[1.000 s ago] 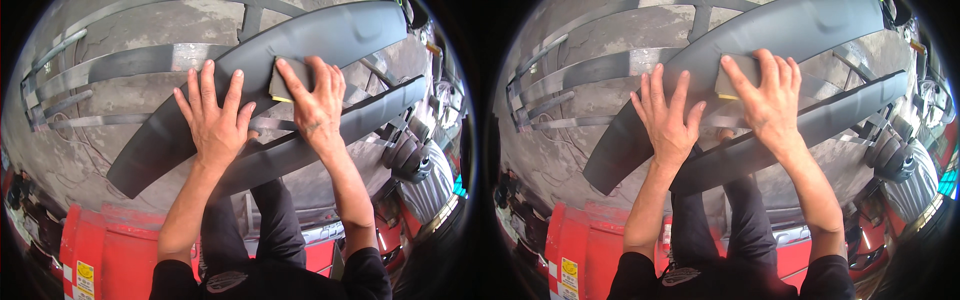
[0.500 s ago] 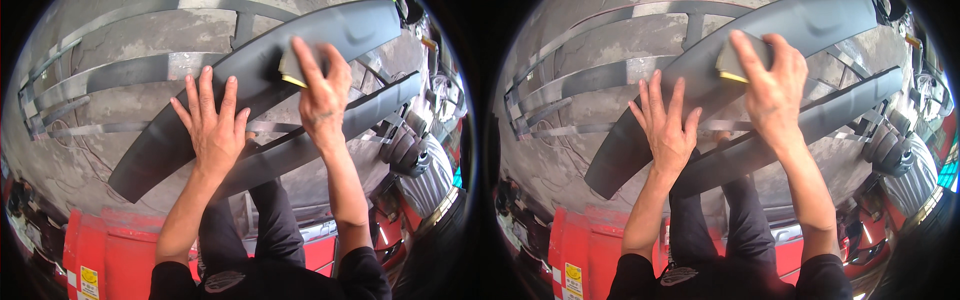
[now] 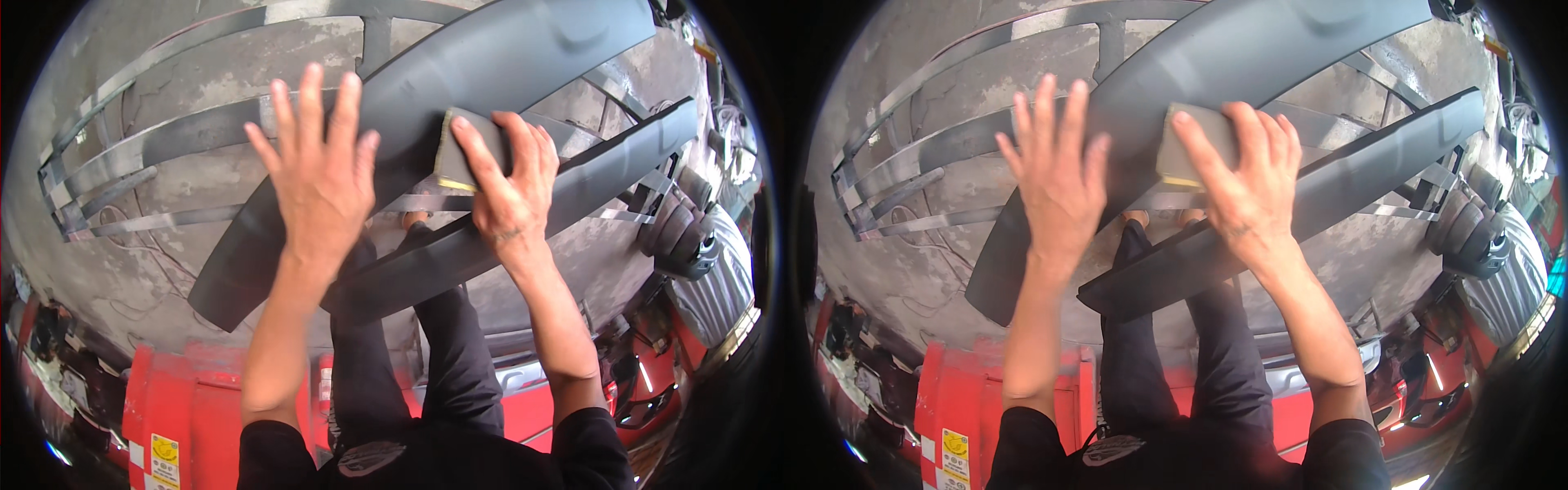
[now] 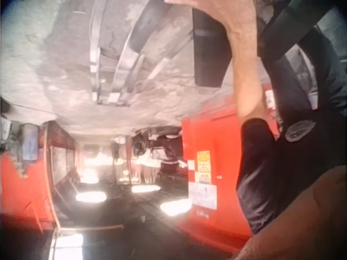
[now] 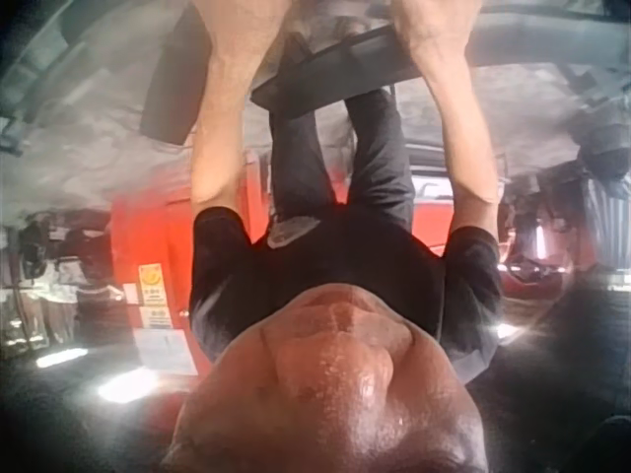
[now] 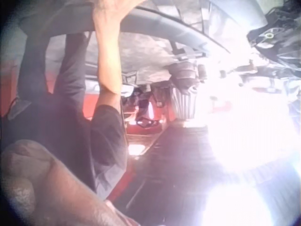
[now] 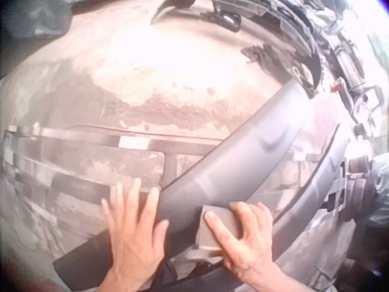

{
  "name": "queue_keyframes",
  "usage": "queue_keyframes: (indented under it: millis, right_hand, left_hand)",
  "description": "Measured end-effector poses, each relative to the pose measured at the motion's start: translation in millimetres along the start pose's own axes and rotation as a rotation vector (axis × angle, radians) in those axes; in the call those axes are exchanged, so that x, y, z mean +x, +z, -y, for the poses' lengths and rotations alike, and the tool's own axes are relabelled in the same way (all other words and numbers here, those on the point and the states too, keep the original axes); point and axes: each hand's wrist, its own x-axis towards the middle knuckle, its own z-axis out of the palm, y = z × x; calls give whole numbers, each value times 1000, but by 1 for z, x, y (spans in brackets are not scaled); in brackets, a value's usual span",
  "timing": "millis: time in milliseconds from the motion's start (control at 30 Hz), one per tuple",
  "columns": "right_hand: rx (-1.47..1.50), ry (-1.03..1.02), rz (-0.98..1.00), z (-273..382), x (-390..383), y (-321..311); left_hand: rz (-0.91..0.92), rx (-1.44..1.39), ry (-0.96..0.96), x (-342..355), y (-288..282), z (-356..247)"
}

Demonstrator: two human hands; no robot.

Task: The person retrieves a sanding block from a storage shelf and walks to a workbench. They then use the sanding block to smooth the surface of several long, curved black plastic car parts, likely fender liners, resting on a metal stand. The person systematically sands the parts by hand, flipping them to cover different areas.

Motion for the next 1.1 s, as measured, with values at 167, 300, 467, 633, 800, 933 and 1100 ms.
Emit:
queue_keyframes:
  millis: [167,300,467,633,800,933,1100]
  right_hand:
    - [-97,-76,23,2,26,28]
    - [-103,-157,83,4,26,32]
    - [-104,-128,90,2,30,29]
    - [103,-130,157,1,23,2]
    - [200,156,-29,-6,-42,-25]
    - [226,306,-30,1,-92,-54]
    - [110,446,-90,-19,-147,-79]
  left_hand:
    - [23,-76,-93,-32,17,-8]
    - [-14,-76,-101,-37,23,-6]
    - [-26,-43,-86,-39,24,-6]
    - [2,-14,-90,-37,20,-7]
    - [76,48,31,-23,23,-34]
    - [279,-66,407,4,21,-84]
    - [356,-372,631,-20,28,-131]
